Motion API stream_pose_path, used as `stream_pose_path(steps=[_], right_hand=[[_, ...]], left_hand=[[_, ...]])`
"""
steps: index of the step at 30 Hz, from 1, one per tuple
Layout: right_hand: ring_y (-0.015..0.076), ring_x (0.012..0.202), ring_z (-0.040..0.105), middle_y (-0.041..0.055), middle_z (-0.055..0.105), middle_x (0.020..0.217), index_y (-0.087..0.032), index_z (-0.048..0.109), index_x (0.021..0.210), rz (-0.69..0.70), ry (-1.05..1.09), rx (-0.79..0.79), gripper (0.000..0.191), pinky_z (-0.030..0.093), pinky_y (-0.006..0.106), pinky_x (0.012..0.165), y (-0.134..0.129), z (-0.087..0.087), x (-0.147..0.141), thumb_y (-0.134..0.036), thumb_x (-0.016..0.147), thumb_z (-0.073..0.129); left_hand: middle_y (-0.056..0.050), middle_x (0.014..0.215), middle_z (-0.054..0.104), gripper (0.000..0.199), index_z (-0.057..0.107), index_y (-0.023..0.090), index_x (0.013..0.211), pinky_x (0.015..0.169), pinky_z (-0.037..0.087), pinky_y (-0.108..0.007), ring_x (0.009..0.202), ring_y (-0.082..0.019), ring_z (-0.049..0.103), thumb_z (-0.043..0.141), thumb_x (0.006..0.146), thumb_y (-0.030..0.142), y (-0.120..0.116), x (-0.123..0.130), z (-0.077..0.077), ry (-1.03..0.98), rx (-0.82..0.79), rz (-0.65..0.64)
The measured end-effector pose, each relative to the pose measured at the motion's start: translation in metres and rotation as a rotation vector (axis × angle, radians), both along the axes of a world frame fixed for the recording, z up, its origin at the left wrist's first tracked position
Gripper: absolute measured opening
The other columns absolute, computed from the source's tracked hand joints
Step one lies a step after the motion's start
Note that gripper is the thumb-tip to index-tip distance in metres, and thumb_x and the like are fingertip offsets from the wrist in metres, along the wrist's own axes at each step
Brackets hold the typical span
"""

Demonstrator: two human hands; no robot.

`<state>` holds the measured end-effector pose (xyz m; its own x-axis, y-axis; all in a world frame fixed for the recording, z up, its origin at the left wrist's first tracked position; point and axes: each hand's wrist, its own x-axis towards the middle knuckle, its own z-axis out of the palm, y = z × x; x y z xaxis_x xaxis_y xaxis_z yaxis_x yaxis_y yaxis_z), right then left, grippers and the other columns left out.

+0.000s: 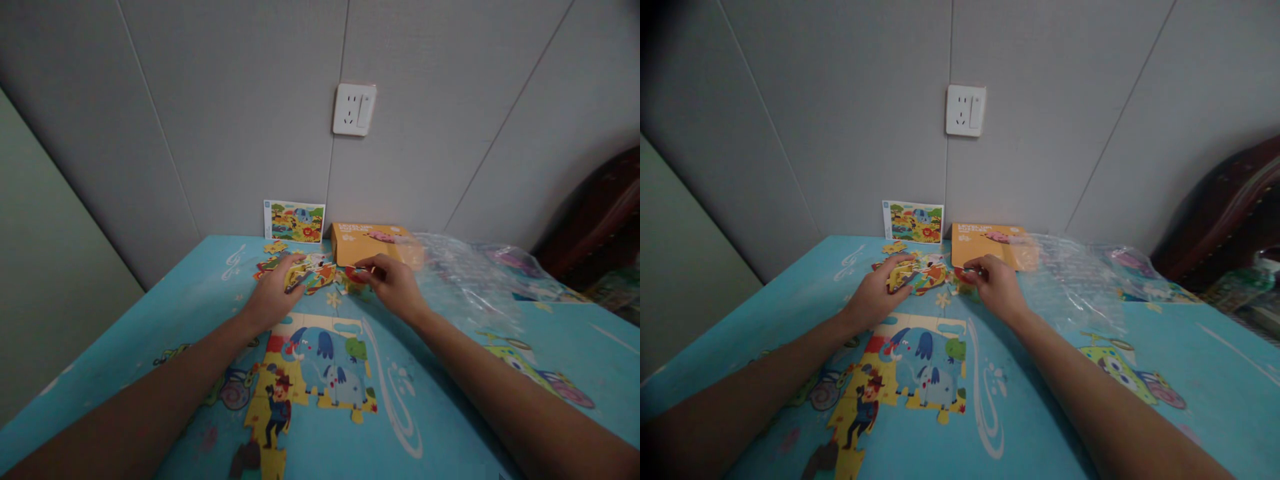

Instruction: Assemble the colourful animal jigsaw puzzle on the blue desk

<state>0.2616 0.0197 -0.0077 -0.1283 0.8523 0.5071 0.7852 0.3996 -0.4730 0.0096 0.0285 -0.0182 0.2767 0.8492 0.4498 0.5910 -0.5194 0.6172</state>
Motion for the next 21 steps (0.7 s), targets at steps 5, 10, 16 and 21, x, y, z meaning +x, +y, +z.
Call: stream_pose_path(steps=[5,10,16,21], right_hand=[[0.0159,0.074,0.058,0.0062,0.063,0.082,-0.017,0.065,0.085,0.234,0.061,0.215,0.017,0.044,0.027,0.066,-0.014,0.010,-0.010,-0.024,0.090,0.050],[0.0147,0.072,0.060,0.0050,0.066,0.082,-0.018,0.067,0.088,0.349,0.050,0.056,0.014,0.047,0.027,0.067,-0.018,0.005,-0.023,-0.026,0.088,0.055],[0.0142,0.071,0.064,0.0032,0.072,0.085,-0.020,0.068,0.095,0.255,0.109,-0.048,0.017,0.050,0.026,0.069,-0.016,0.000,-0.032,-0.026,0.088,0.054],[0.0196,0.080,0.064,0.0090,0.070,0.094,-0.015,0.067,0.099,-0.172,-0.060,0.007,0.024,0.049,0.031,0.076,-0.005,0.001,-0.010,-0.017,0.082,0.050]], left_hand=[[-0.005,0.112,0.066,0.049,0.051,0.022,0.126,0.087,0.048,-0.032,0.098,-0.023,0.064,0.058,0.077,0.018,0.001,-0.001,-0.001,-0.009,-0.009,-0.035],[-0.007,0.120,0.062,0.054,0.047,0.020,0.129,0.093,0.045,-0.032,0.105,-0.023,0.061,0.058,0.077,0.017,-0.003,0.000,0.001,-0.008,-0.036,-0.161],[-0.007,0.126,0.059,0.049,0.048,0.022,0.128,0.099,0.040,-0.034,0.115,-0.024,0.055,0.059,0.080,0.027,-0.008,0.003,0.002,0.073,-0.028,-0.294],[-0.004,0.110,0.066,0.041,0.053,0.023,0.123,0.070,0.047,-0.027,0.070,-0.017,0.062,0.056,0.083,0.030,-0.004,0.002,0.002,0.070,-0.017,-0.056]])
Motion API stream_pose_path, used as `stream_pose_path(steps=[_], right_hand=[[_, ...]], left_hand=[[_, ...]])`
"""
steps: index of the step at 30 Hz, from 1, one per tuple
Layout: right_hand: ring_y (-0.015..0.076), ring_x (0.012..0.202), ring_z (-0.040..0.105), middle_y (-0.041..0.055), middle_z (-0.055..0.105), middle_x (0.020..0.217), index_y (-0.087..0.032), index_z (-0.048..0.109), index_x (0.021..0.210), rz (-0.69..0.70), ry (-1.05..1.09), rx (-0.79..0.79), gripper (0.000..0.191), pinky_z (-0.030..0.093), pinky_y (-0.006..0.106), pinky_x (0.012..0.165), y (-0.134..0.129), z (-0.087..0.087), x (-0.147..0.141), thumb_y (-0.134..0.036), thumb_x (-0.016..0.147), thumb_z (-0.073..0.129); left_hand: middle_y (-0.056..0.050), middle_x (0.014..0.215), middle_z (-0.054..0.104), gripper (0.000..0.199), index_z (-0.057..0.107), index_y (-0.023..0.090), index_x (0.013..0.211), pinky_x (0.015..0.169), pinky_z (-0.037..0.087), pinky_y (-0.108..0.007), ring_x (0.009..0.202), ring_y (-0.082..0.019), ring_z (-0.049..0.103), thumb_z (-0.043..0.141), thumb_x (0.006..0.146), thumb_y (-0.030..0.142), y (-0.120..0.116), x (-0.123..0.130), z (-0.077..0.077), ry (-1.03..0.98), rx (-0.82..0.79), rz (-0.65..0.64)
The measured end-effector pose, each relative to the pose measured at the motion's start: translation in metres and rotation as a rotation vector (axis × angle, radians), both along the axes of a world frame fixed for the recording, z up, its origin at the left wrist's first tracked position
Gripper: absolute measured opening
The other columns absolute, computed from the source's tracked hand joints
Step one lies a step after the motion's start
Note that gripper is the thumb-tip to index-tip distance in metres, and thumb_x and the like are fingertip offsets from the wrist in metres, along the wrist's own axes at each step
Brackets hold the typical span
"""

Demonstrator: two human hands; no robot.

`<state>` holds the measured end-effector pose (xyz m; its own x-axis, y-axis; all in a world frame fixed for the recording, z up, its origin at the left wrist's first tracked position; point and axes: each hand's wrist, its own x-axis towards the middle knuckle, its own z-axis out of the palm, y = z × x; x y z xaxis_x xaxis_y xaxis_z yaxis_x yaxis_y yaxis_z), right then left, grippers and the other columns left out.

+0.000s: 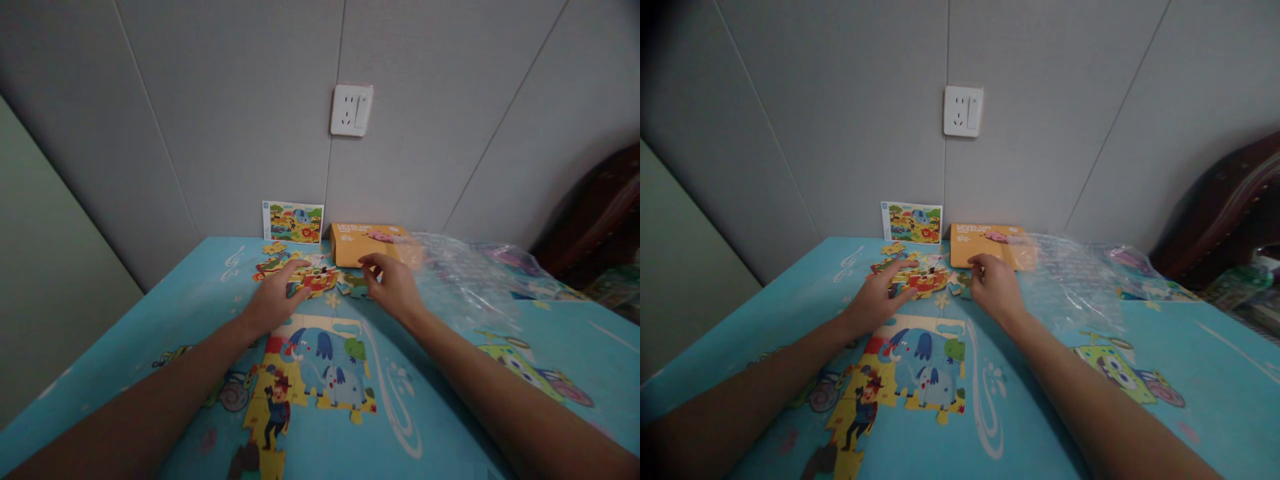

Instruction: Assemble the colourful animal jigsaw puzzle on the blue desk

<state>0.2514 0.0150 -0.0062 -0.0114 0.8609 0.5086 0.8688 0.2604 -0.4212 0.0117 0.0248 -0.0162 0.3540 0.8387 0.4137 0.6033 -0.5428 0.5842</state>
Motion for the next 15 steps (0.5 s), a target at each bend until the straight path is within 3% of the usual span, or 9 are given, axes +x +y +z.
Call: stream_pose_path(steps=[2,6,11,15], right_hand=[[0.0244,0.089,0.063,0.0144,0.067,0.101,-0.010,0.065,0.107,-0.075,-0.127,-0.111,0.031,0.047,0.034,0.081,0.005,-0.004,0.010,-0.021,0.080,0.054],[0.0292,0.095,0.061,0.0201,0.064,0.105,-0.005,0.062,0.115,-0.058,-0.272,-0.297,0.048,0.046,0.036,0.085,0.010,-0.012,0.018,-0.035,0.078,0.061],[0.0263,0.088,0.063,0.0170,0.067,0.100,-0.007,0.061,0.118,-0.046,-0.232,-0.379,0.048,0.047,0.033,0.078,0.010,-0.012,0.015,-0.031,0.077,0.063],[0.0248,0.084,0.063,0.0141,0.068,0.094,-0.009,0.064,0.110,-0.066,-0.188,-0.399,0.042,0.045,0.032,0.073,0.011,-0.011,0.016,-0.031,0.074,0.067]], left_hand=[[-0.003,0.104,0.067,0.042,0.052,0.022,0.123,0.066,0.046,-0.026,0.060,-0.014,0.058,0.057,0.082,0.029,0.000,0.000,0.002,-0.017,0.035,0.084],[-0.002,0.090,0.067,0.043,0.053,0.020,0.121,0.068,0.045,-0.026,0.062,-0.015,0.057,0.060,0.079,0.027,0.000,-0.001,0.004,-0.068,0.080,0.166],[-0.003,0.097,0.067,0.043,0.055,0.020,0.120,0.063,0.044,-0.025,0.061,-0.015,0.057,0.060,0.078,0.025,0.003,-0.003,0.002,0.001,0.035,0.116],[-0.002,0.088,0.067,0.041,0.057,0.020,0.118,0.061,0.044,-0.025,0.061,-0.016,0.058,0.060,0.078,0.026,0.003,-0.002,0.002,0.023,0.024,0.107]])
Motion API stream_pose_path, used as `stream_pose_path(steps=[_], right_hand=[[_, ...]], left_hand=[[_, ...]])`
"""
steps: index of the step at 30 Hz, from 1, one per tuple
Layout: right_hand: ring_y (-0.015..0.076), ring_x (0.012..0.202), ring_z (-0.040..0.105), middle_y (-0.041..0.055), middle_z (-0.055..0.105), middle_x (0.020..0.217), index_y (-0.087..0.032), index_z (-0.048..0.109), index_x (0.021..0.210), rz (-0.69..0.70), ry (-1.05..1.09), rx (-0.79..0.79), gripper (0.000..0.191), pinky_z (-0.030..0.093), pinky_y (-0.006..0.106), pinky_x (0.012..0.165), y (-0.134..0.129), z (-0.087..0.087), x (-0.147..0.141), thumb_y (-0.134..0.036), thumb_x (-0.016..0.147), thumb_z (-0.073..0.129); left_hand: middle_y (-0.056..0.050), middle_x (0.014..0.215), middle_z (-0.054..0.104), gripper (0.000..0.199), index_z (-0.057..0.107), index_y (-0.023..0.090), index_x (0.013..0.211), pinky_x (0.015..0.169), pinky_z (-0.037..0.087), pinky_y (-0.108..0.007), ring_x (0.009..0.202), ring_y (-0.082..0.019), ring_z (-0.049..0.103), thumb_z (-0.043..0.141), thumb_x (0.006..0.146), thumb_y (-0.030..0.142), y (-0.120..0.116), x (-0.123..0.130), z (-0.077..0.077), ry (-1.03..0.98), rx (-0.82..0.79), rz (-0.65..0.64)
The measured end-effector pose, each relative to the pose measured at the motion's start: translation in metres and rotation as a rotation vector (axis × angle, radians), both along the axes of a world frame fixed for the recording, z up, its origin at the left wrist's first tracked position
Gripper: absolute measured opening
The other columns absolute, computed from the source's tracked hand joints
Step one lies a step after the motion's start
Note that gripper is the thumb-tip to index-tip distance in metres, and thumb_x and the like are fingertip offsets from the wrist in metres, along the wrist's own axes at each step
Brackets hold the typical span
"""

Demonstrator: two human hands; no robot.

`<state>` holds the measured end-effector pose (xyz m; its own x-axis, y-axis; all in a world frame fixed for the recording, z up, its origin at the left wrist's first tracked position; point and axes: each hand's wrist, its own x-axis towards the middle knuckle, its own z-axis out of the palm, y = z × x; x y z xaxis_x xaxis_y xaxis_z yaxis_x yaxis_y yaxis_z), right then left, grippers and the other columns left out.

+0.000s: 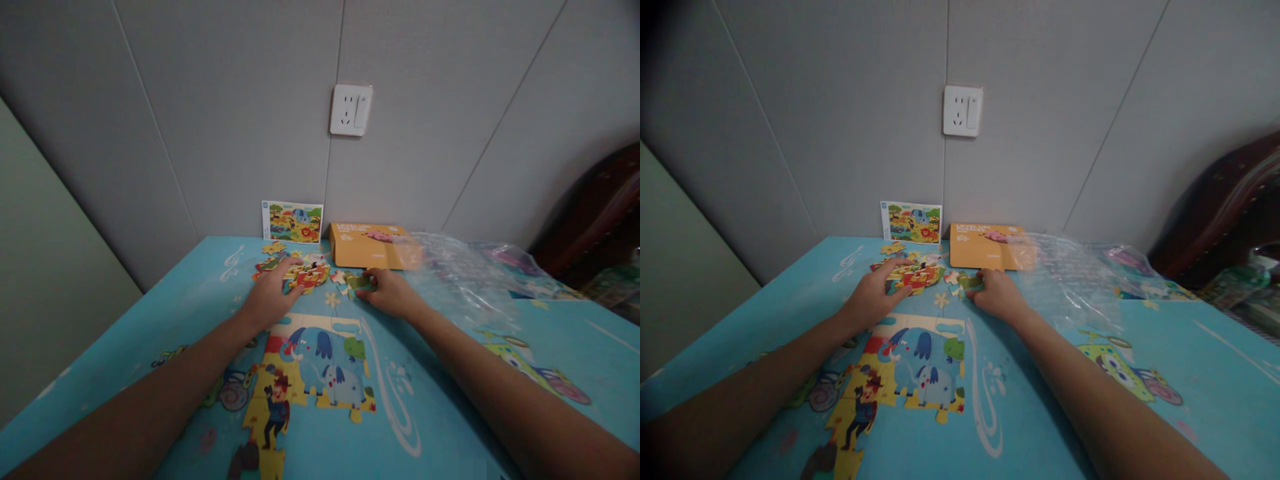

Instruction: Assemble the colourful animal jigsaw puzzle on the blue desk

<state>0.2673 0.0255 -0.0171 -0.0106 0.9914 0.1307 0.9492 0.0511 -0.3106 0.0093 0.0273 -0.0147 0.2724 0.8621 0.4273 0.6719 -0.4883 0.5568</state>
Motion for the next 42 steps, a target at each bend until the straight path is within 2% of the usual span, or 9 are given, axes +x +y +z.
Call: stream_pose_path(steps=[5,9,13,17,22,27,32,37,42], right_hand=[[0.0179,0.071,0.059,0.0064,0.066,0.082,-0.013,0.064,0.098,0.013,0.205,0.151,0.027,0.042,0.028,0.064,0.000,0.003,-0.001,-0.022,0.073,0.067],[0.0163,0.068,0.055,0.0036,0.061,0.073,-0.016,0.062,0.079,0.314,0.375,0.363,0.010,0.042,0.028,0.063,-0.009,0.010,-0.011,-0.026,0.079,0.063],[0.0194,0.092,0.061,0.0091,0.065,0.104,-0.019,0.063,0.080,0.531,0.447,0.344,0.009,0.047,0.031,0.078,-0.018,0.009,-0.025,-0.026,0.083,0.060],[0.0194,0.100,0.062,0.0060,0.065,0.119,-0.021,0.063,0.085,0.460,0.542,0.219,0.008,0.047,0.033,0.085,-0.018,0.003,-0.034,-0.024,0.087,0.056],[0.0184,0.084,0.064,0.0046,0.071,0.103,-0.022,0.065,0.091,0.424,0.572,0.191,0.013,0.048,0.032,0.075,-0.016,0.000,-0.035,-0.030,0.086,0.057],[0.0136,0.055,0.055,0.0005,0.064,0.064,-0.019,0.063,0.084,0.311,0.578,0.212,0.019,0.041,0.026,0.054,-0.015,-0.003,-0.037,-0.038,0.082,0.062],[0.0144,0.062,0.058,0.0020,0.066,0.075,-0.020,0.060,0.088,0.385,0.546,0.198,0.021,0.043,0.026,0.059,-0.020,0.000,-0.046,-0.039,0.080,0.065],[0.0144,0.067,0.059,0.0031,0.066,0.080,-0.019,0.058,0.093,0.267,0.518,0.399,0.015,0.044,0.025,0.061,-0.016,0.005,-0.038,-0.031,0.088,0.050],[0.0179,0.077,0.060,0.0081,0.067,0.088,-0.015,0.064,0.089,-0.003,0.291,0.446,0.017,0.045,0.029,0.072,0.001,-0.001,-0.012,-0.017,0.082,0.048]], left_hand=[[-0.003,0.099,0.068,0.040,0.056,0.021,0.119,0.069,0.046,-0.028,0.069,-0.017,0.061,0.060,0.080,0.025,0.001,-0.001,-0.001,0.031,0.023,-0.002],[-0.003,0.110,0.066,0.038,0.055,0.020,0.117,0.080,0.047,-0.031,0.083,-0.019,0.063,0.061,0.079,0.024,0.001,-0.001,-0.002,-0.008,0.074,-0.018],[-0.002,0.116,0.064,0.038,0.055,0.021,0.116,0.085,0.047,-0.030,0.097,-0.020,0.063,0.061,0.079,0.022,0.000,0.000,-0.002,-0.031,0.058,-0.132],[-0.004,0.118,0.064,0.043,0.052,0.022,0.122,0.088,0.047,-0.032,0.100,-0.021,0.062,0.060,0.080,0.020,0.000,0.001,-0.005,0.001,0.011,-0.202],[-0.004,0.117,0.064,0.040,0.055,0.020,0.119,0.093,0.045,-0.035,0.105,-0.023,0.060,0.061,0.079,0.022,-0.001,0.003,-0.003,-0.010,-0.032,-0.237],[-0.004,0.108,0.067,0.045,0.053,0.020,0.122,0.075,0.051,-0.030,0.093,-0.022,0.064,0.063,0.080,0.033,-0.005,0.005,0.000,-0.133,-0.174,-0.230],[-0.003,0.105,0.068,0.042,0.059,0.020,0.115,0.083,0.049,-0.032,0.094,-0.021,0.064,0.067,0.076,0.034,-0.006,0.008,-0.001,-0.122,-0.123,-0.268],[-0.005,0.111,0.066,0.040,0.061,0.018,0.112,0.087,0.049,-0.033,0.097,-0.022,0.063,0.064,0.076,0.034,-0.002,0.006,0.002,-0.219,-0.103,-0.155],[-0.005,0.105,0.068,0.043,0.062,0.017,0.109,0.084,0.050,-0.034,0.091,-0.023,0.064,0.066,0.071,0.037,0.017,-0.011,0.004,-0.407,-0.009,0.194]])
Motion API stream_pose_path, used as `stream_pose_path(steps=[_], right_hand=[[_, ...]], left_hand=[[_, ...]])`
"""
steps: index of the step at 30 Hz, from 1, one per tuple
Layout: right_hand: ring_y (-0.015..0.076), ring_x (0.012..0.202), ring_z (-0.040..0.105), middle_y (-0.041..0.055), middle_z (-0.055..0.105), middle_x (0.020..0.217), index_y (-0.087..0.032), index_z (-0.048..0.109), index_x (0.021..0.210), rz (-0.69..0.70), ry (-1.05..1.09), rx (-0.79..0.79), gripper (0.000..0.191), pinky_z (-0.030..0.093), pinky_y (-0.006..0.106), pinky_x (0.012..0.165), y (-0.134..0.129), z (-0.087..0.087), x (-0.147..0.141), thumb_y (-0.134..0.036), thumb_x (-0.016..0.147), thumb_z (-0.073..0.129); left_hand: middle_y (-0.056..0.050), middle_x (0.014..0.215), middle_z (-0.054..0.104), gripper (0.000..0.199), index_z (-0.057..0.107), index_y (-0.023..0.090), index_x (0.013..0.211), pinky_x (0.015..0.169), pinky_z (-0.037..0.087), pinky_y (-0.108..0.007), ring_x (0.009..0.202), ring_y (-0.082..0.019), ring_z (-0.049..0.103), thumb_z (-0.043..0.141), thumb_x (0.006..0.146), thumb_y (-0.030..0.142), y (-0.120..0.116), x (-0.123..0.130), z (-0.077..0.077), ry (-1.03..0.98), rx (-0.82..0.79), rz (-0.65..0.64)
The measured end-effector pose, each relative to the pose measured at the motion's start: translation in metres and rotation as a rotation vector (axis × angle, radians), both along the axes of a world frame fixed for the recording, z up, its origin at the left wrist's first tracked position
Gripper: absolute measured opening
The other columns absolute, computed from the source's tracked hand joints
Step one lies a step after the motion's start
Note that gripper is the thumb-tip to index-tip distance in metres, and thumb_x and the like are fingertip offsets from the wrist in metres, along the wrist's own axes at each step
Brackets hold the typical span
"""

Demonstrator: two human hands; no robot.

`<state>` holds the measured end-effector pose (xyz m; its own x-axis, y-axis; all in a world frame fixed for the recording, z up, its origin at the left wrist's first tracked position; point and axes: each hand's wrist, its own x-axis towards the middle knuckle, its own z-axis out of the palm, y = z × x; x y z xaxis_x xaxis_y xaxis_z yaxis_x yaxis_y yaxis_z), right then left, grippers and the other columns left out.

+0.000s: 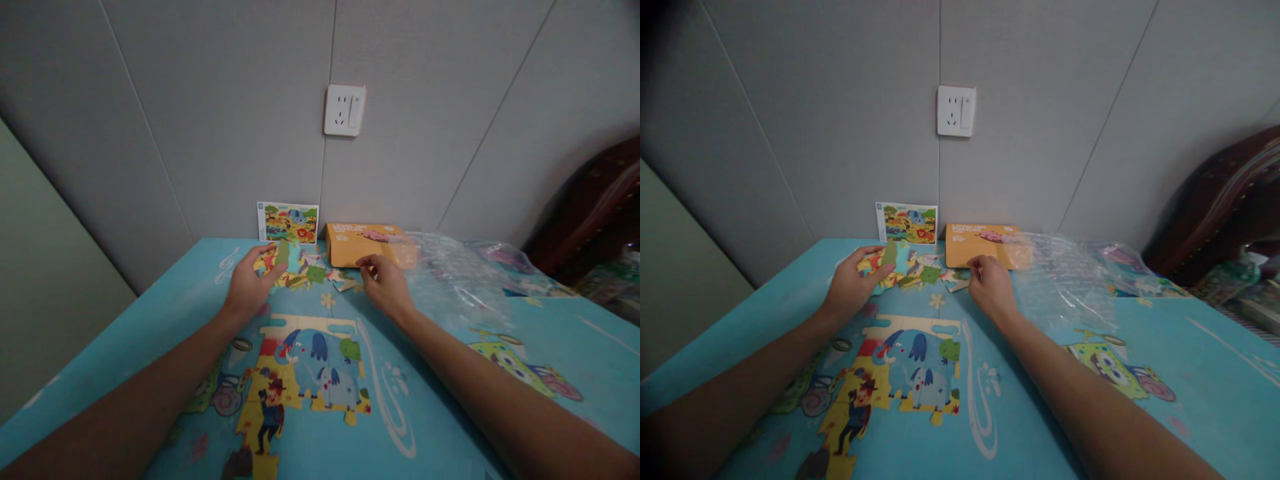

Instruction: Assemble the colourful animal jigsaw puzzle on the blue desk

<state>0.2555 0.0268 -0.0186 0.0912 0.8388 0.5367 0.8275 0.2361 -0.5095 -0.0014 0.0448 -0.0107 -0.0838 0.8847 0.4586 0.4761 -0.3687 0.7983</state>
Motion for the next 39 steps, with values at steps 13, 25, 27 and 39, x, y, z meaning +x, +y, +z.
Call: stream_pose_path(steps=[13,25,27,39], right_hand=[[0.0306,0.100,0.056,0.0163,0.058,0.106,-0.017,0.068,0.112,-0.002,-0.291,-0.309,0.046,0.043,0.042,0.087,-0.001,-0.010,-0.002,-0.043,0.074,0.068],[0.0291,0.102,0.055,0.0128,0.061,0.108,-0.019,0.071,0.105,0.002,-0.299,-0.282,0.043,0.042,0.039,0.085,0.001,-0.010,0.003,-0.005,0.069,0.051],[0.0280,0.102,0.054,0.0123,0.062,0.109,-0.018,0.070,0.105,0.002,-0.301,-0.243,0.040,0.041,0.039,0.087,0.000,-0.009,0.003,-0.006,0.072,0.051],[0.0372,0.128,0.033,0.0112,0.049,0.136,-0.027,0.054,0.129,0.389,-0.515,-0.250,0.049,0.026,0.057,0.099,-0.005,-0.008,-0.027,-0.056,0.094,0.035]], left_hand=[[-0.006,0.100,0.068,0.041,0.062,0.018,0.110,0.082,0.049,-0.032,0.087,-0.022,0.064,0.065,0.072,0.035,0.021,-0.022,-0.008,0.035,-0.080,0.358],[-0.012,0.089,0.071,0.042,0.068,0.017,0.102,0.071,0.049,-0.039,0.085,-0.031,0.065,0.061,0.071,0.043,0.033,-0.039,-0.006,0.242,-0.433,0.424],[-0.016,0.096,0.070,0.044,0.069,0.017,0.104,0.075,0.048,-0.044,0.091,-0.036,0.064,0.059,0.071,0.045,0.032,-0.039,-0.004,0.337,-0.489,0.437],[-0.013,0.116,0.060,0.036,0.066,0.019,0.113,0.100,0.038,-0.048,0.113,-0.031,0.050,0.052,0.083,0.033,0.008,-0.016,0.001,0.523,0.165,0.227]])
